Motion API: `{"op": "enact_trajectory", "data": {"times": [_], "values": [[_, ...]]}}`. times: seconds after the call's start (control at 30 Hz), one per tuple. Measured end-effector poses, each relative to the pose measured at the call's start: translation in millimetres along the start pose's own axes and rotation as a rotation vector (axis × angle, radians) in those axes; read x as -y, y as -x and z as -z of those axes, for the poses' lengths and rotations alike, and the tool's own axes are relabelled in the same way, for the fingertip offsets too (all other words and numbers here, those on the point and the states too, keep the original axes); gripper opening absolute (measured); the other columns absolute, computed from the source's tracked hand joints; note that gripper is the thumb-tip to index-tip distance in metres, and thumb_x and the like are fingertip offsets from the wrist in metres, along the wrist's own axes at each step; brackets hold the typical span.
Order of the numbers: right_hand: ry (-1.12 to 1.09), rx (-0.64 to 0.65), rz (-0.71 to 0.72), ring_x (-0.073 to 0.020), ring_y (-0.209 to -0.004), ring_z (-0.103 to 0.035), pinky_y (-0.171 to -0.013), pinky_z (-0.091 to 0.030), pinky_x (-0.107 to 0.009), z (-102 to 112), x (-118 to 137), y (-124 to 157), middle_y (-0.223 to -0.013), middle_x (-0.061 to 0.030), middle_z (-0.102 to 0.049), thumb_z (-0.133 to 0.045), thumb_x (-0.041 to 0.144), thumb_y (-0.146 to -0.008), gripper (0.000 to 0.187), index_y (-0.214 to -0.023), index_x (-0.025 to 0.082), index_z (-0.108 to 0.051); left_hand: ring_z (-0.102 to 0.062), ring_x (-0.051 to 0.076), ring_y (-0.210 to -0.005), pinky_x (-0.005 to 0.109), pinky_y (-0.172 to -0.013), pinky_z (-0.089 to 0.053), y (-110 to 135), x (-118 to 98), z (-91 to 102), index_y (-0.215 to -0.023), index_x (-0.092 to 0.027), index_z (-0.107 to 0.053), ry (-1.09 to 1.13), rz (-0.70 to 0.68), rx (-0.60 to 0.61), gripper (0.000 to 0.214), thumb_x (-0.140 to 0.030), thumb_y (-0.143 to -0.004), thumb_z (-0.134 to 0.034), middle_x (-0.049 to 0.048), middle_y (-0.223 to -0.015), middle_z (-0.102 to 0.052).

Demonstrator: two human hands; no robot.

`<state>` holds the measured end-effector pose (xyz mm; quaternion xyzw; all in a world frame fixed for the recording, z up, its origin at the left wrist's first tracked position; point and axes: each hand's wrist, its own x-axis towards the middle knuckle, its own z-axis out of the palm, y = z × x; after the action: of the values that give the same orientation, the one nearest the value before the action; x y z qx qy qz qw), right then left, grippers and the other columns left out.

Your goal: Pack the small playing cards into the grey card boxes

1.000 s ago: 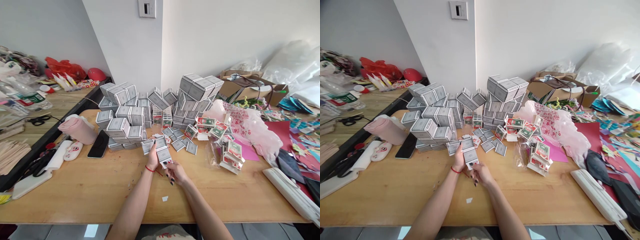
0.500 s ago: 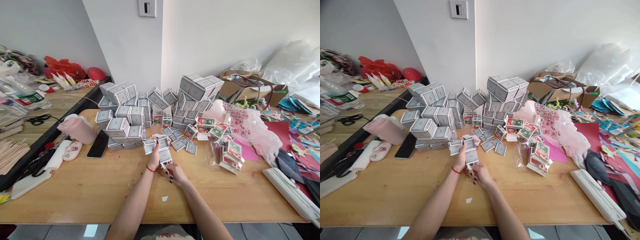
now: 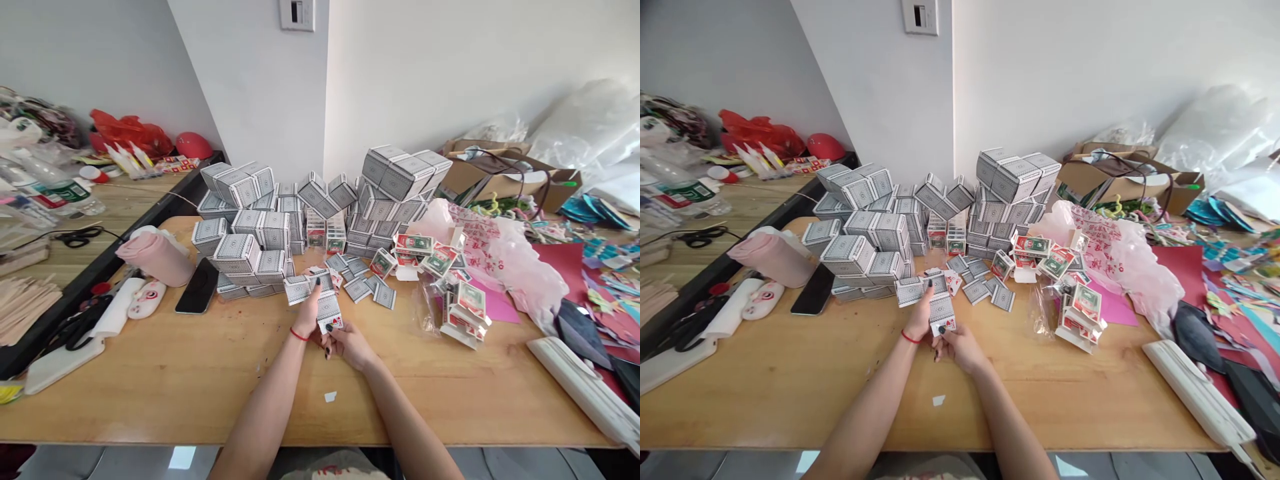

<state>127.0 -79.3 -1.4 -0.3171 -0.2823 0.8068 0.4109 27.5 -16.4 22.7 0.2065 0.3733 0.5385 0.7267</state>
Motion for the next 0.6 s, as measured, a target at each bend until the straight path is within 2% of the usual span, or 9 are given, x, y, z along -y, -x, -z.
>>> {"op": "enact_trajectory", "data": {"times": [0.1,0.2,0.4,0.6], "values": [[0.017,-0.061,0.014,-0.008,-0.035,-0.048,-0.035,-0.043,-0.021,-0.5,-0.4,-0.2,-0.053,-0.0008,-0.059,-0.065,0.028,-0.065,0.02,-0.063,0.014,-0.05,-0.059,0.014,-0.061,0.023,-0.061,-0.042,-3.0,5.8,4.3,-0.082,-0.014,-0.065,-0.057,0.004,-0.031,0.032,-0.037,-0.061,-0.069,0.0024,-0.073,-0.066],[0.023,-0.09,0.023,-0.0079,-0.035,-0.048,-0.035,-0.044,-0.021,-3.0,0.4,0.2,-0.052,0.0001,-0.059,-0.065,0.026,-0.063,0.02,-0.063,0.015,-0.048,-0.06,0.016,-0.064,0.025,-0.063,-0.042,-5.1,9.2,7.6,-0.079,-0.014,-0.067,-0.061,0.006,-0.057,0.027,-0.032,-0.06,-0.069,0.0031,-0.075,-0.067],[-0.001,-0.066,0.069,-0.0087,-0.034,-0.048,-0.035,-0.045,-0.022,-6.9,1.8,1.0,-0.053,0.0028,-0.06,-0.065,0.027,-0.064,0.03,-0.083,0.019,-0.043,-0.059,0.015,-0.063,0.025,-0.062,-0.043,-5.2,9.9,10.0,-0.075,-0.013,-0.067,-0.096,0.003,-0.095,0.022,-0.031,-0.062,-0.067,0.0032,-0.074,-0.067],[-0.021,-0.071,0.1,-0.0079,-0.035,-0.048,-0.035,-0.046,-0.021,-6.2,-0.4,2.0,-0.055,0.0027,-0.06,-0.064,0.025,-0.066,0.028,-0.082,0.019,-0.042,-0.057,0.013,-0.056,0.024,-0.057,-0.042,-3.8,11.0,8.8,-0.071,-0.013,-0.067,-0.153,0.018,-0.079,0.021,-0.032,-0.062,-0.066,0.0025,-0.068,-0.066]]}}
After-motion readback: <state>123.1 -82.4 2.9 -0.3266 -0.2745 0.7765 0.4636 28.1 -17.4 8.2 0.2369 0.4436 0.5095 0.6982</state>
